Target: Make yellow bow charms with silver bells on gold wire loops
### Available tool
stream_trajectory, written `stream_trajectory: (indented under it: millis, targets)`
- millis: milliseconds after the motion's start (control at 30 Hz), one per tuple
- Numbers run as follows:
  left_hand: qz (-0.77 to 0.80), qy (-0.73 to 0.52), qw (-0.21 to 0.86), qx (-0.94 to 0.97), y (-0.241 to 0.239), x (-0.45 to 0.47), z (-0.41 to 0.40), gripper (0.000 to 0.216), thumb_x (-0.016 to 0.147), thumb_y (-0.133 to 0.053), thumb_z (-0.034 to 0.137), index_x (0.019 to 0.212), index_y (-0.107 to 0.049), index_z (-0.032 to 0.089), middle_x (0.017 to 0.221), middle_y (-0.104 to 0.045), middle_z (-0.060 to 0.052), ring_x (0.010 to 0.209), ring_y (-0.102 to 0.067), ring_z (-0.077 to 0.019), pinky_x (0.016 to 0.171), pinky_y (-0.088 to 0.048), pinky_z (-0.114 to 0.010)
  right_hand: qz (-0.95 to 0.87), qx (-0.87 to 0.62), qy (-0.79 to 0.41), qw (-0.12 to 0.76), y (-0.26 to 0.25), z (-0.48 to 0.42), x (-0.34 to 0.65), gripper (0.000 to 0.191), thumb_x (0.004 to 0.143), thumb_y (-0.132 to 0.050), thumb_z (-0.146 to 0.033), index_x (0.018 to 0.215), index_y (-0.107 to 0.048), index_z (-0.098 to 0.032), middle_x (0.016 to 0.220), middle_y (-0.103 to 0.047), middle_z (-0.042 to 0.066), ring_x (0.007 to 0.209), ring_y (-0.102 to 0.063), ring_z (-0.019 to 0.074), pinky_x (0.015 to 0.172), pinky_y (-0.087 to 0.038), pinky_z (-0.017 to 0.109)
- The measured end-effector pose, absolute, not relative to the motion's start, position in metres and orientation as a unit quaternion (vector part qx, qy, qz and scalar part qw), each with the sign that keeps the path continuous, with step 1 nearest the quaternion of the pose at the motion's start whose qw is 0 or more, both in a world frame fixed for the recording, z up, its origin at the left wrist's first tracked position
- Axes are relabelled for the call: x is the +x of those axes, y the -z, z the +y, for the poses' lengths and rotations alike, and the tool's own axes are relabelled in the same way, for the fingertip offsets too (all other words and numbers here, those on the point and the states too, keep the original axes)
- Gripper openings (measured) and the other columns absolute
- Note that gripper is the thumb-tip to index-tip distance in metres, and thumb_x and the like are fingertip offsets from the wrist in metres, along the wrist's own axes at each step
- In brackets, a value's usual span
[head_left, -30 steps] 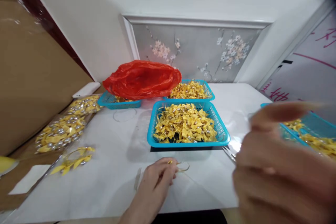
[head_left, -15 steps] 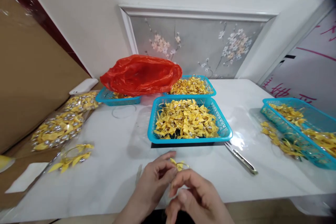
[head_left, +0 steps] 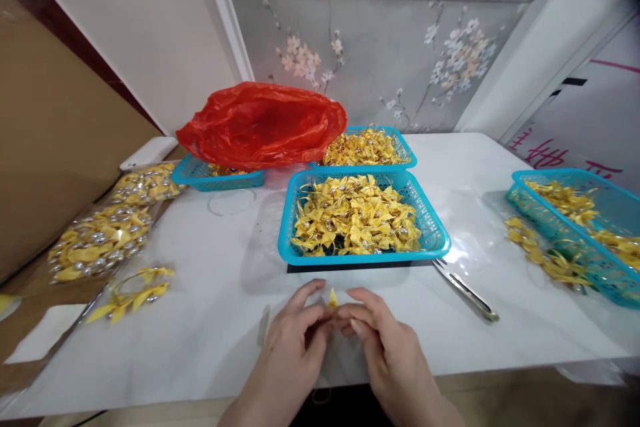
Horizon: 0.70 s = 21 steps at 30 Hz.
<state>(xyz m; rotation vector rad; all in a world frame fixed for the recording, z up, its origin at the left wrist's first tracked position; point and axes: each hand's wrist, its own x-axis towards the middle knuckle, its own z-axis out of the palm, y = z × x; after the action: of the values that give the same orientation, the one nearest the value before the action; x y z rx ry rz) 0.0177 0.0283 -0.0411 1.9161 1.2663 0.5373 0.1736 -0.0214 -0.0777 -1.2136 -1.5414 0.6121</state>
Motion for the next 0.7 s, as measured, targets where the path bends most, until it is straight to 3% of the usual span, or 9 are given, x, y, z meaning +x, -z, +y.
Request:
stream_trajectory:
  millis: [100, 200, 433, 700]
  targets:
    - [0.507, -0.204, 0.367, 0.753, 0.040, 0.017, 0.025, 0.031, 0.087, -0.045, 0.015, 0.078, -0.075, 0.021, 0.124, -0.065, -0.014, 0.120, -0.060, -0.0304, 0.084, -0.057, -0.038, -0.637, -0.526, -0.224, 0.517, 0.079, -0.018, 0.176, 0.021, 0.097, -0.040, -0.011, 0.108, -0.054, -0.022, 0.088, -0.070, 0.004, 0.076, -0.070, 0.0132, 0.070, -0.057, 0.021]
    - [0.515, -0.213, 0.332, 0.761, 0.043, 0.016, 0.021, 0.031, 0.088, -0.044, 0.016, 0.080, -0.074, 0.019, 0.121, -0.062, -0.017, 0.111, -0.065, -0.0293, 0.071, -0.060, -0.033, -0.643, -0.529, -0.205, 0.515, 0.079, -0.017, 0.175, 0.021, 0.096, -0.041, -0.009, 0.102, -0.057, -0.021, 0.083, -0.066, 0.003, 0.073, -0.066, 0.0140, 0.067, -0.055, 0.022]
    - [0.515, -0.217, 0.300, 0.773, 0.047, 0.014, 0.018, 0.031, 0.087, -0.043, 0.012, 0.079, -0.072, 0.020, 0.113, -0.063, -0.014, 0.102, -0.068, -0.0265, 0.078, -0.058, -0.035, -0.659, -0.526, -0.180, 0.506, 0.078, -0.016, 0.168, 0.023, 0.095, -0.044, -0.009, 0.088, -0.062, -0.020, 0.081, -0.058, 0.003, 0.071, -0.062, 0.0121, 0.065, -0.053, 0.019]
    - [0.526, -0.199, 0.328, 0.759, 0.040, 0.005, 0.012, 0.028, 0.089, -0.046, 0.018, 0.079, -0.072, 0.024, 0.117, -0.066, -0.010, 0.106, -0.068, -0.0259, 0.081, -0.058, -0.035, -0.694, -0.545, -0.128, 0.453, 0.083, -0.014, 0.165, 0.030, 0.091, -0.044, -0.009, 0.087, -0.071, -0.020, 0.073, -0.052, 0.002, 0.060, -0.056, 0.0113, 0.052, -0.047, 0.018]
